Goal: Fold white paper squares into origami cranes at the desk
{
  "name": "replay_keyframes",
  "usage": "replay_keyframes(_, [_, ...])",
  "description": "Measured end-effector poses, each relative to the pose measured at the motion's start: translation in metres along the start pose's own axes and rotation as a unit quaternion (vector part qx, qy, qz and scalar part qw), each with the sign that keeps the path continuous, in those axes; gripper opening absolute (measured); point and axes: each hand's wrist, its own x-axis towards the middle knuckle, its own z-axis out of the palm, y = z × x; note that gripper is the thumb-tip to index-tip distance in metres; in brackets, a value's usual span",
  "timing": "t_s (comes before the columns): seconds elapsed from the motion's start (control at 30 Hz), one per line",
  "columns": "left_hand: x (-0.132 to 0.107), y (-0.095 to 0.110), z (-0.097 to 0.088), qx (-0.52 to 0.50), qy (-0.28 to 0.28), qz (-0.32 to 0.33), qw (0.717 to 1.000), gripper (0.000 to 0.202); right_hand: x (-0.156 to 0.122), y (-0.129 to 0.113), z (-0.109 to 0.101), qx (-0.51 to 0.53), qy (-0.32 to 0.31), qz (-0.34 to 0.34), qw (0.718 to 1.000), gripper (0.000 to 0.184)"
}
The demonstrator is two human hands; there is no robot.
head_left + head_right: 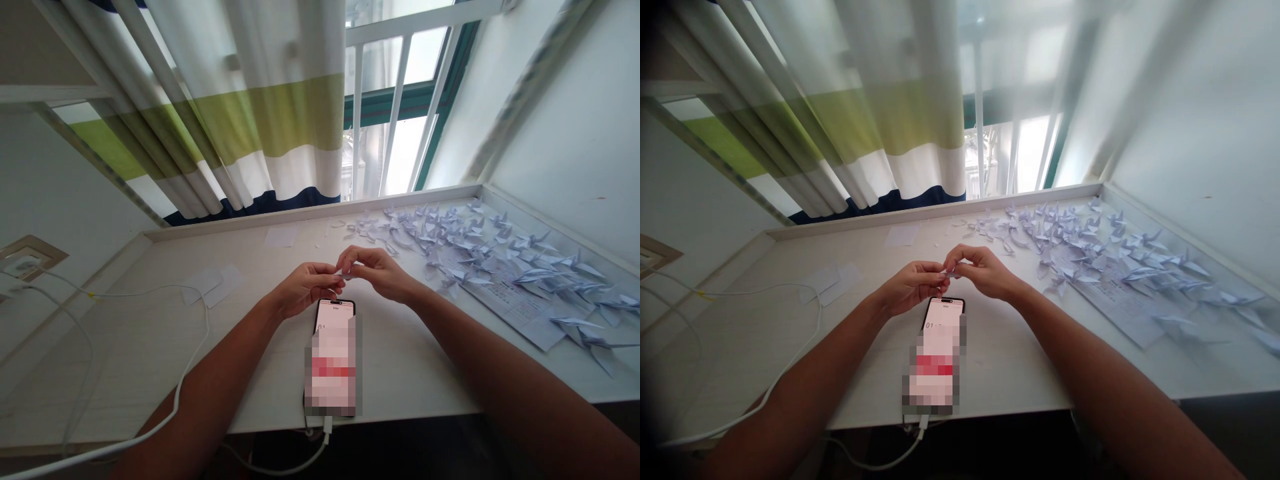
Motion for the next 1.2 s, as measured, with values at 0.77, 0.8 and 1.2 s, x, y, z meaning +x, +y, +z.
replay_keyframes(0.77, [0.005,-0.012,0.0,0.059,0.071,0.043,0.995,0.034,0.002,0.015,0.008,-0.027,0.128,0.082,0.988,0.03])
replay_keyframes(0.8, [0.006,-0.013,0.001,0.07,0.077,0.052,0.993,0.034,0.003,0.016,0.008,-0.029,0.13,0.083,0.988,0.028])
replay_keyframes(1.2, [0.009,-0.018,0.003,0.133,0.069,0.147,0.978,0.04,0.002,0.01,0.005,-0.032,0.099,0.049,0.993,0.023])
